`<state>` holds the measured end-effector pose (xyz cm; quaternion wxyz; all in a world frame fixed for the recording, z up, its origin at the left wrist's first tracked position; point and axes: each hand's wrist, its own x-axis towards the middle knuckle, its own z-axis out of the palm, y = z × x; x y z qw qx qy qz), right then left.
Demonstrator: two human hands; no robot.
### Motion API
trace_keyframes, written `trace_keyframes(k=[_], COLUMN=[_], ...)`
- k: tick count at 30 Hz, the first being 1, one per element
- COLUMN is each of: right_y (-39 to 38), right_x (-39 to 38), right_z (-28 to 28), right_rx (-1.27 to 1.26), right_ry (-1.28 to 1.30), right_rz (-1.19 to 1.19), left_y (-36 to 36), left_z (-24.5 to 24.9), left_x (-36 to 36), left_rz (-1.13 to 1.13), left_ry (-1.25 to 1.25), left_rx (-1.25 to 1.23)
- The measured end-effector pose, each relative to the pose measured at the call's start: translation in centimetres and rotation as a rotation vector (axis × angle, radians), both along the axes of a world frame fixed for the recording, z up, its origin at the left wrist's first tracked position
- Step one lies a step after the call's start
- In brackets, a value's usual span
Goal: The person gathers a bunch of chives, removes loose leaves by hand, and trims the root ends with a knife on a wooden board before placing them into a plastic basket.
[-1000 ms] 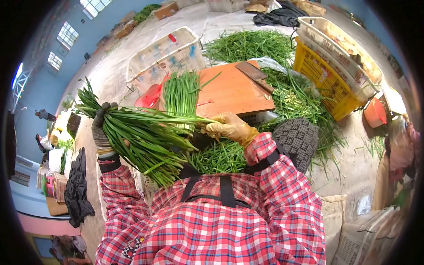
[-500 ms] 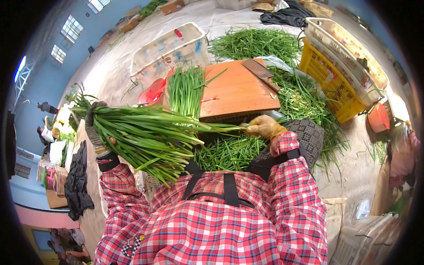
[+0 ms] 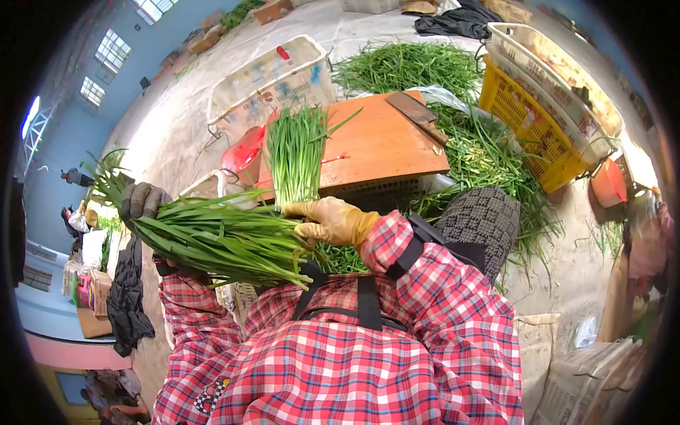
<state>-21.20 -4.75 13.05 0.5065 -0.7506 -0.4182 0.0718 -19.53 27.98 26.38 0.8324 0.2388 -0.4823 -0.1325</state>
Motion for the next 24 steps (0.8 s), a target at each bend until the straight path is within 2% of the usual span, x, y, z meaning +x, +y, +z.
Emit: trace_keyframes(k=[1,2,3,4,7,10,12,14,16,17,20,21,22,24], right_y=[-0.5,-0.9,-2.2,-4.1,-10.2,-9.5,-6.6,-3.5,-0.9,0.0,0.8,0.4,-0.4,-2.4], right_x=[-1.4,-1.8,-1.3,-1.1,-1.0,-2.6,-1.6,-1.7,-1.3,-1.3,-1.5,-1.5,-1.5,-1.3], right_z=[2.2,2.8,0.0,-2.2,-7.3,-1.2,-0.8,1.5,1.6,2.0,1.3,0.9,2.2,1.4], right_rx=[-0.140,-0.375,-0.500,-0.561,-0.951,-0.331,0.011,0.026,0.016,0.030,-0.214,-0.195,-0.253,-0.217], right_ry=[0.073,0.027,-0.118,-0.083,0.073,0.337,0.186,0.062,0.038,0.258,0.029,-0.043,0.060,-0.029], right_rz=[-0.087,-0.176,-0.256,-0.310,-0.436,-0.280,-0.013,0.037,0.059,0.100,-0.129,-0.213,-0.195,-0.229], left_y=[0.3,1.0,2.3,2.6,2.8,2.7,1.8,1.4,1.1,0.9,1.5,2.2,3.0,4.4], left_z=[0.4,1.0,1.9,2.0,1.9,3.2,3.3,3.8,2.9,2.7,2.3,2.3,2.2,1.5], left_x=[0.3,0.7,2.3,2.2,1.6,1.9,2.7,3.4,3.4,3.4,2.6,2.7,2.9,2.4], left_rz=[-0.044,-0.085,-0.258,-0.277,-0.336,-0.440,-0.474,-0.560,-0.521,-0.499,-0.396,-0.378,-0.361,-0.316], left_ry=[-0.082,-0.164,-0.346,-0.362,-0.359,-0.424,-0.455,-0.524,-0.494,-0.478,-0.377,-0.404,-0.430,-0.348], left_rx=[0.038,0.075,0.140,0.086,-0.043,0.047,0.032,0.146,0.098,0.076,0.076,0.123,0.169,0.174])
